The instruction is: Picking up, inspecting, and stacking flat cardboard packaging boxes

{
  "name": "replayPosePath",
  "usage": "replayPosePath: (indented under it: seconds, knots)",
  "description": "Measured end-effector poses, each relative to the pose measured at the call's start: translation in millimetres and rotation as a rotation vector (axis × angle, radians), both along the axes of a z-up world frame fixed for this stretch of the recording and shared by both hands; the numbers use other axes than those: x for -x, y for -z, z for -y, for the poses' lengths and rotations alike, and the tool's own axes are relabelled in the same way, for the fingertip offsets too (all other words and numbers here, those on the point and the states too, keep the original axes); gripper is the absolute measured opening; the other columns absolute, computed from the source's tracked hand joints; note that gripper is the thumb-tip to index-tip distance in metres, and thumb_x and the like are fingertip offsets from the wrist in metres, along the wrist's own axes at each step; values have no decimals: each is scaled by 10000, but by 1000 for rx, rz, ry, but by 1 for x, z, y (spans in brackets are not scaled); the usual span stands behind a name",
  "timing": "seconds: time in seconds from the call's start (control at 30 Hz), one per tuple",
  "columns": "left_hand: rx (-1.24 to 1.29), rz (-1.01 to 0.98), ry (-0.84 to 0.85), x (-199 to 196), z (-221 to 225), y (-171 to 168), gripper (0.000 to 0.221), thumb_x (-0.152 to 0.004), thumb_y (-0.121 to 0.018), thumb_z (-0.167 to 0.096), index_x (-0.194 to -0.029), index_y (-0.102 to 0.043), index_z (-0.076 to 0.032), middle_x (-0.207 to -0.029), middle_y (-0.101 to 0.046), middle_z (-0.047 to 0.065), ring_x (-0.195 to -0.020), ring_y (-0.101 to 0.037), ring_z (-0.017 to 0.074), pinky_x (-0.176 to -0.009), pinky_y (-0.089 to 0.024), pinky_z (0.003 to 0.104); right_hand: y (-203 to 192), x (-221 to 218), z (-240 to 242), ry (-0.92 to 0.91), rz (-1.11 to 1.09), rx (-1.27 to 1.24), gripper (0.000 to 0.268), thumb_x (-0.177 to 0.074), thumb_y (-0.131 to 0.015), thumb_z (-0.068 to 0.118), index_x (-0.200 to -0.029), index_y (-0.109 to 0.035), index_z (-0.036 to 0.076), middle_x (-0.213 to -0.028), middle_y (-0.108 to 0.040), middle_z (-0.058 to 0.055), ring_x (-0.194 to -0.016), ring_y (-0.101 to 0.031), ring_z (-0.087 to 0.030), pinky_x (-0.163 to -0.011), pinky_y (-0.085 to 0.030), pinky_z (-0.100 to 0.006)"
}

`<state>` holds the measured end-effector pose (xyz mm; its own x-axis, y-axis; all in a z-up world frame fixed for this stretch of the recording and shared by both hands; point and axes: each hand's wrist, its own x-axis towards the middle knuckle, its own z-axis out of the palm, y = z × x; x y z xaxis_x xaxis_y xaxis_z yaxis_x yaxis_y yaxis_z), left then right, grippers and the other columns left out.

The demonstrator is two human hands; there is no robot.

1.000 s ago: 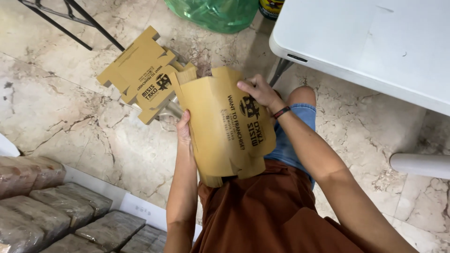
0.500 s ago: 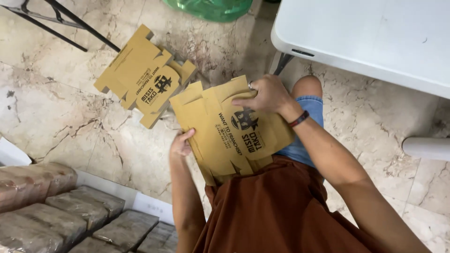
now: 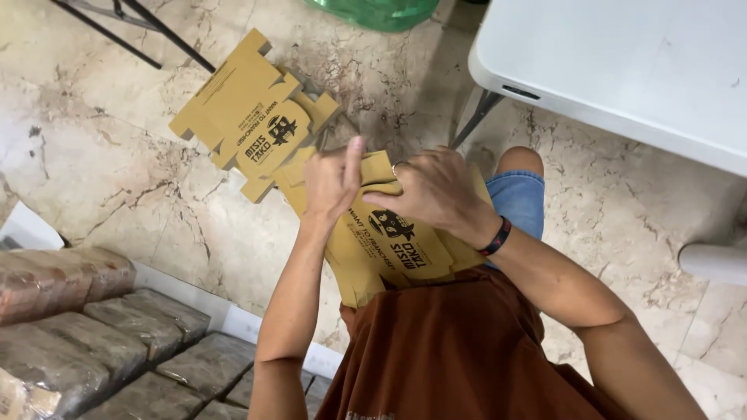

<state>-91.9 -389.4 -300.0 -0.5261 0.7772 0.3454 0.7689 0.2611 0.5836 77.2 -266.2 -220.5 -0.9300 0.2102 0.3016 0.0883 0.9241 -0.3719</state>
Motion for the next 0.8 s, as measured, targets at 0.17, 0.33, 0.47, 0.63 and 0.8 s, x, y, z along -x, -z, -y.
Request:
replayPosePath:
  seconds: [0.17, 0.33, 0.47, 0.63, 0.8]
  knots:
    - [-276, 357, 196, 8, 16, 26, 663, -1124, -394, -256, -463, -354, -223, -384, -374, -43, -334, -299, 144, -431, -309, 280, 1, -2, -21, -190, -159, 170, 685, -823, -839, 603, -479, -499, 118, -422, -472, -33, -421, -527, -223, -499, -450, -324]
    - [-77, 53, 173, 2, 21, -37, 662, -1143, -488, -268, -492, -411, -178, -373, -409, -17, -329, -310, 156, -424, -322, 291, -1, -7, -16, -190, -81, 118, 605, -919, -790, 561, -525, -574, 156, -425, -515, 6, -396, -516, -163, -501, -462, -282]
    - [-33, 47, 77, 8, 25, -17, 653, -1141, -415, -311, -506, -395, -159, -375, -362, 7, -332, -331, 182, -458, -350, 341, 3, 2, -8, -170, -13, 82, 597, -953, -726, 583, -564, -594, 151, -452, -535, 2, -411, -528, -161, -505, -468, -296]
    - [-243, 195, 208, 12, 36, 2, 668, -1133, -377, -190, -467, -334, -157, -355, -301, 2, -315, -255, 152, -405, -261, 318, 9, 1, -11, -203, -52, 112, 644, -929, -690, 670, -605, -643, 116, -505, -591, -53, -446, -564, -172, -505, -441, -309]
    - [-383, 196, 258, 15, 34, -6, 629, -1102, -386, -90, -483, -327, -185, -382, -306, -2, -323, -257, 187, -399, -238, 318, 27, -8, -37, -278, -377, 240, 627, -858, -778, 682, -851, -758, 56, -711, -658, -111, -653, -601, -233, -637, -468, -362]
